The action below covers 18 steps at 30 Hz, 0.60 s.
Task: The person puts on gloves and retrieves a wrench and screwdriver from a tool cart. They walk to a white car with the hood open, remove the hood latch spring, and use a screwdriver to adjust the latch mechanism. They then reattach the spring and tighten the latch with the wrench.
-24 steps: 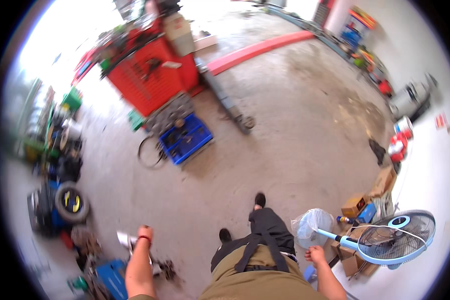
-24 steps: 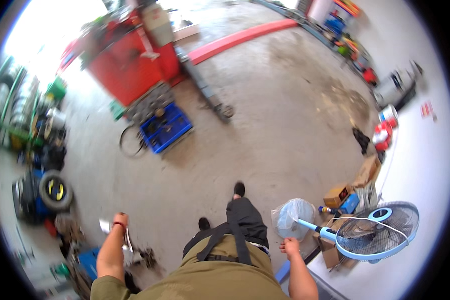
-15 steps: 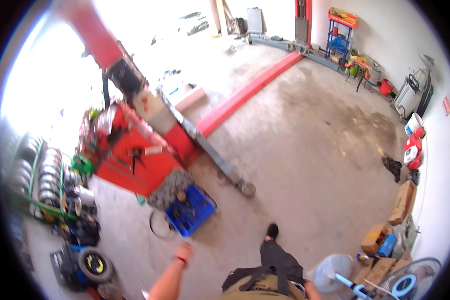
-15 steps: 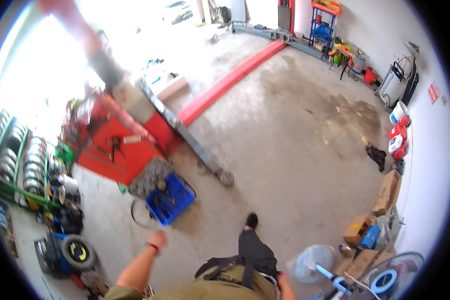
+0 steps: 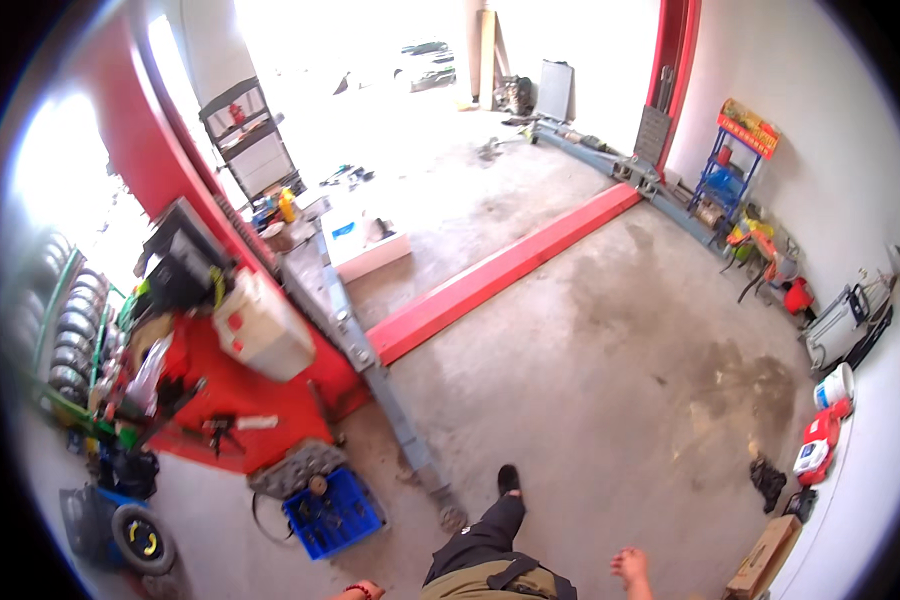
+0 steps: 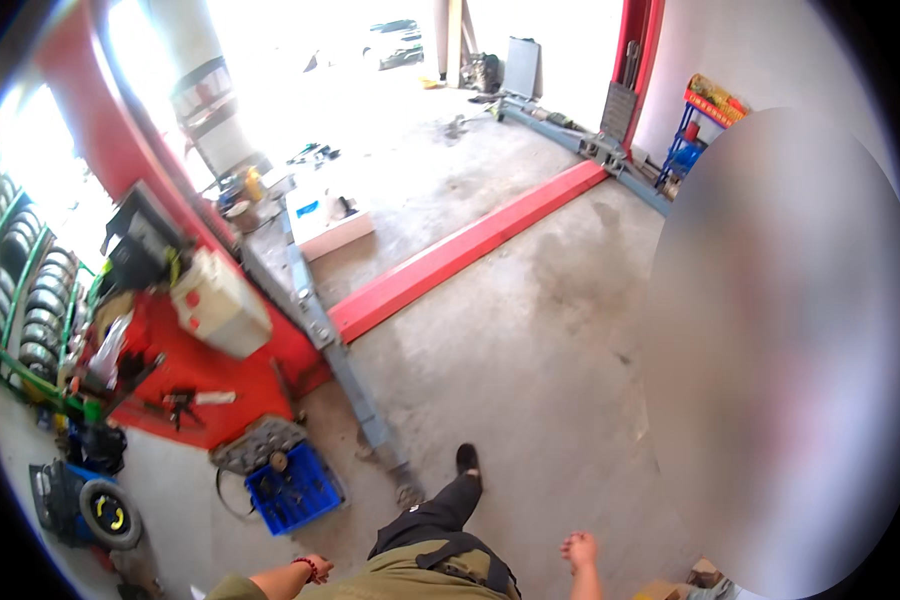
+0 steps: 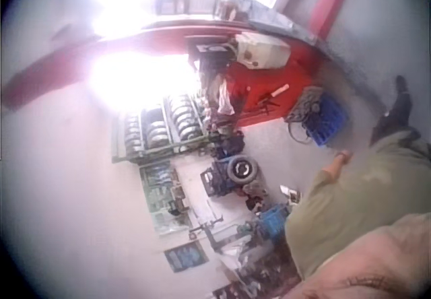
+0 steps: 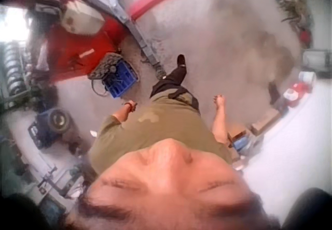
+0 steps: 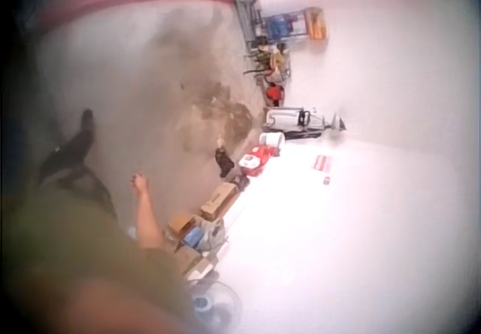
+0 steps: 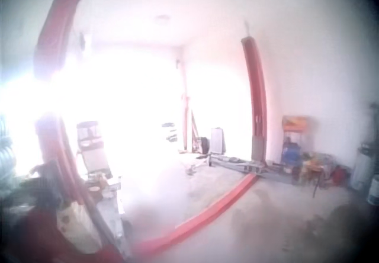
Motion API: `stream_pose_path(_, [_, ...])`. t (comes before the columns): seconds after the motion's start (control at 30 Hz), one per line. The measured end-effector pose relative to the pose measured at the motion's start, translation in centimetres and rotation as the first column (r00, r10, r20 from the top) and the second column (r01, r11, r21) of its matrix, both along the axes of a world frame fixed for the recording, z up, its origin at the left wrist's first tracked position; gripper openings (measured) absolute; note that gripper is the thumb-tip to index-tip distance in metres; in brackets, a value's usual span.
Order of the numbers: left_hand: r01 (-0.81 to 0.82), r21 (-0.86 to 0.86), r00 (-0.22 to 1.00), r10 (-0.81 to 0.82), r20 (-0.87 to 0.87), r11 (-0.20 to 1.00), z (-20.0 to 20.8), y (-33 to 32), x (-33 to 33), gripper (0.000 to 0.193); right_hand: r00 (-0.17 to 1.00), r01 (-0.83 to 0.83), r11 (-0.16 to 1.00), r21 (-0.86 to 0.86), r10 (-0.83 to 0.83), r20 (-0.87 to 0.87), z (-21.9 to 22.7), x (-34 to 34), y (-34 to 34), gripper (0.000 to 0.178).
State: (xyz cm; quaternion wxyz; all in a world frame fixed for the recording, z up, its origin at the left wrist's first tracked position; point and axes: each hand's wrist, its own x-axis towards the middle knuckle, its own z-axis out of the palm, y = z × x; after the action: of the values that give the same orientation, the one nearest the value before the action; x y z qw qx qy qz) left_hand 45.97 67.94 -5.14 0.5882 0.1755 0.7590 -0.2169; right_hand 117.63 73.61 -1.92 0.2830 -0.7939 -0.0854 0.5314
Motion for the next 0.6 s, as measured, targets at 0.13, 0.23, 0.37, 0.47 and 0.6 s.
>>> stream_pose_path(0.13, [0.413,0.03,0.907,-0.414,0.071,0.91,-1.9,20.8,5.4,0.027,0.986,-0.133,0.98,-0.15,0.115,-0.123,0.4,1.8,10.1,0.024])
stream_pose_path(0.23, [0.67,0.241,0.725,-0.689,-0.011,0.702,-2.3,40.5,14.6,0.032,0.98,-0.14,0.984,-0.112,0.122,-0.154,-0.9,2.4,17.9,0.026])
stream_pose_path(0.37, [0.378,0.79,0.832,-0.552,-0.061,0.483,11.7,68.5,29.4,0.042,0.975,0.097,0.993,-0.07,-0.109,-0.192,-4.9,4.0,29.9,0.034])
stream_pose_path(0.47, [0.188,0.869,0.855,-0.511,0.084,0.457,17.1,81.2,35.9,0.041,0.981,0.104,0.994,-0.024,-0.107,-0.163,-6.1,4.5,39.5,0.025])
stream_pose_path(0.6, [0.181,0.874,0.876,-0.478,0.065,0.451,15.2,92.3,37.4,0.04,0.998,-0.043,0.977,0.211,0.051,-0.036,5.2,5.1,67.5,0.023])
